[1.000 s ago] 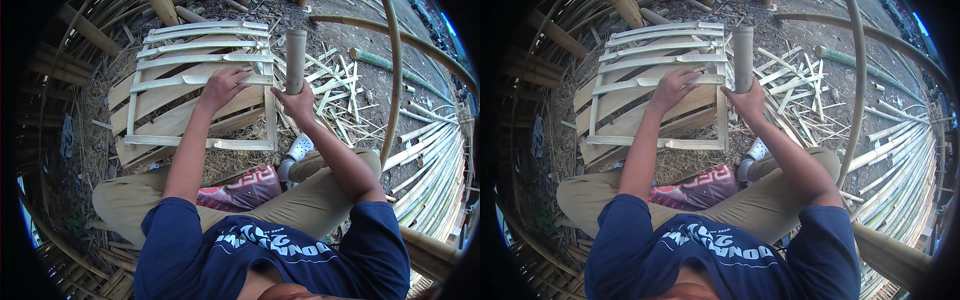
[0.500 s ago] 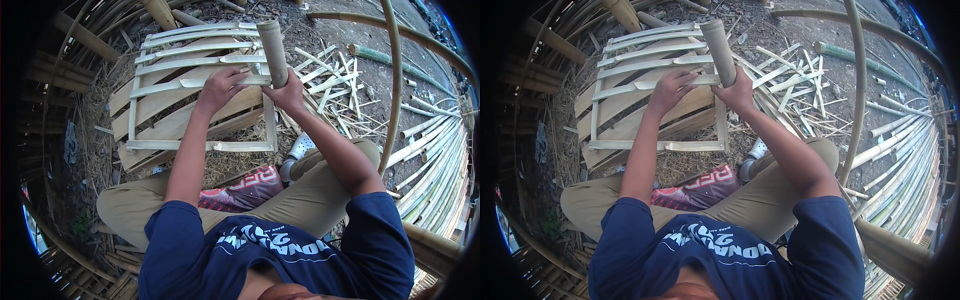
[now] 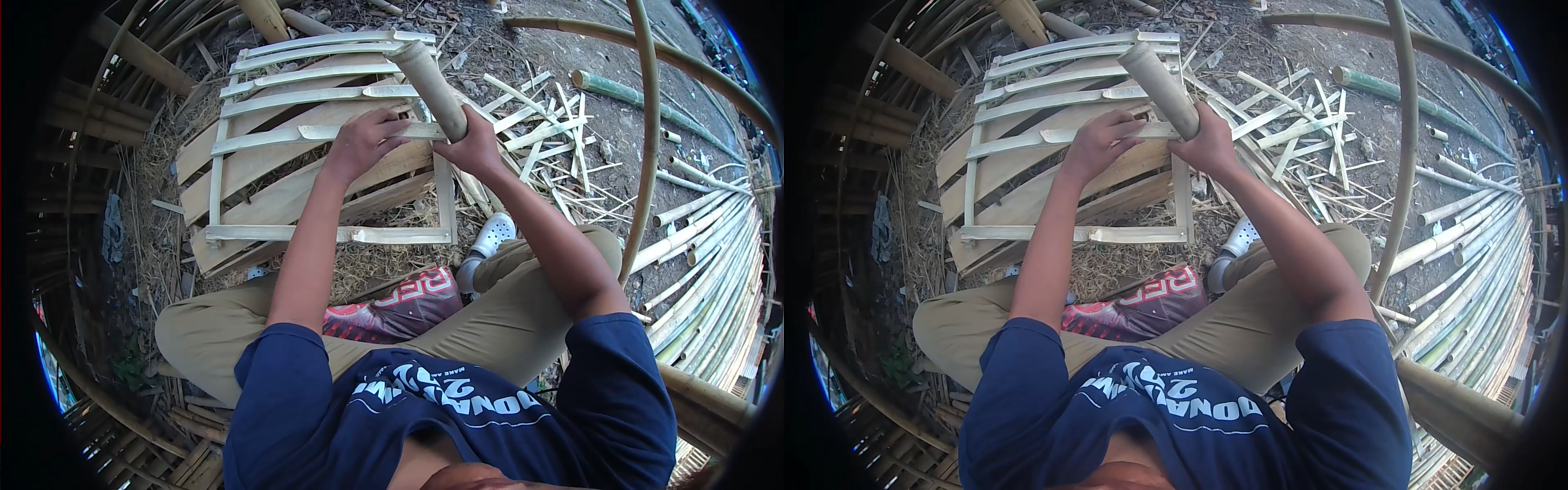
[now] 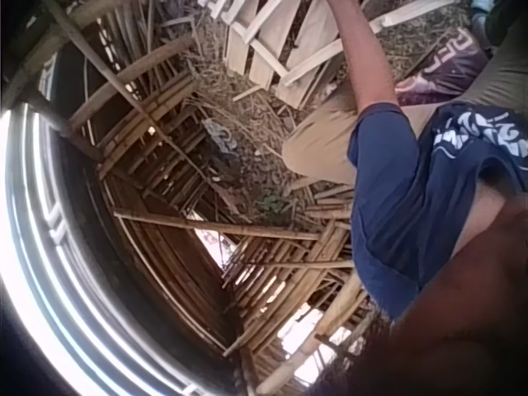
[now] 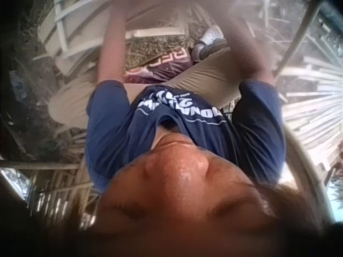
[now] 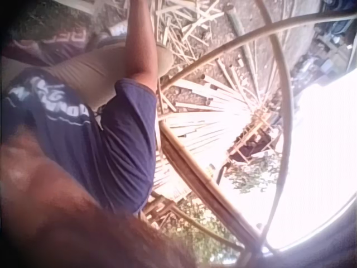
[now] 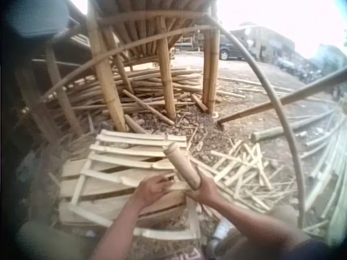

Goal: The person assembles a bamboo structure by hand, fitting thin bamboo strips into the slots of a larger bamboo frame.

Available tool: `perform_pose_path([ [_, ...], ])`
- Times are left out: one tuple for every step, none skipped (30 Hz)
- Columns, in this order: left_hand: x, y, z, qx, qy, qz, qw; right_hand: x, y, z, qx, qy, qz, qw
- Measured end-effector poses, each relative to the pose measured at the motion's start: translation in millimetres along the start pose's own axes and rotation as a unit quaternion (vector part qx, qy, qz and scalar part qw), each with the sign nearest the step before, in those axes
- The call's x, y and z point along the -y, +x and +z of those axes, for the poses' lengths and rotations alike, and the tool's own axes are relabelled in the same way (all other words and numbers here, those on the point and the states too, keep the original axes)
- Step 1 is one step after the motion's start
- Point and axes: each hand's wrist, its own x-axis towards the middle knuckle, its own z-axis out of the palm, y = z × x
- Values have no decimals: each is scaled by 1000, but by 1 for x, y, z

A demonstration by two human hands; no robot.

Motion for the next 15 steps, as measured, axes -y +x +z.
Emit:
perform_pose_path([
  [2, -2, 3, -7, 0, 1, 1000, -1, 0, 0, 16, -8, 6, 1000],
  [3, -2, 5, -5, -1, 1, 1000, -3, 0, -1, 32, -16, 13, 999],
  [3, -3, 7, -1, 1, -5, 1000, -6, -1, -1, 31, -16, 14, 999],
  [4, -3, 9, 4, 2, -11, 1000, -10, -3, -2, 19, -2, -16, 1000],
  [5, -3, 10, 4, 3, -12, 1000, -8, -5, -2, 9, 12, -48, 999],
  [7, -3, 11, 5, 6, -14, 1000, -6, -9, 0, 11, 12, -48, 999],
  [8, -4, 11, 7, 9, -15, 1000, -4, -15, 1, 0, 55, -5, 998],
  [7, -3, 12, 6, 9, -16, 1000, -2, -19, 1, -13, 96, 37, 995],
  [7, -2, 13, 3, 5, -17, 1000, -6, -20, 2, -12, 95, 37, 995],
  [6, -1, 14, 0, 1, -18, 1000, -12, -21, 4, -14, 135, 94, 986],
  [7, -3, 14, 1, 1, -21, 1000, -10, -22, 5, -13, 175, 153, 973],
  [8, -3, 13, 4, -5, -26, 1000, -4, -22, 2, -5, 192, 188, 963],
  [9, -5, 13, 6, -10, -32, 999, -6, -21, 3, -2, 192, 189, 963],
  [8, -3, 14, 6, -12, -31, 999, -11, -17, 0, -3, 200, 225, 954],
  [8, -2, 15, 14, -17, -38, 999, -15, -14, -1, -4, 208, 261, 943],
])
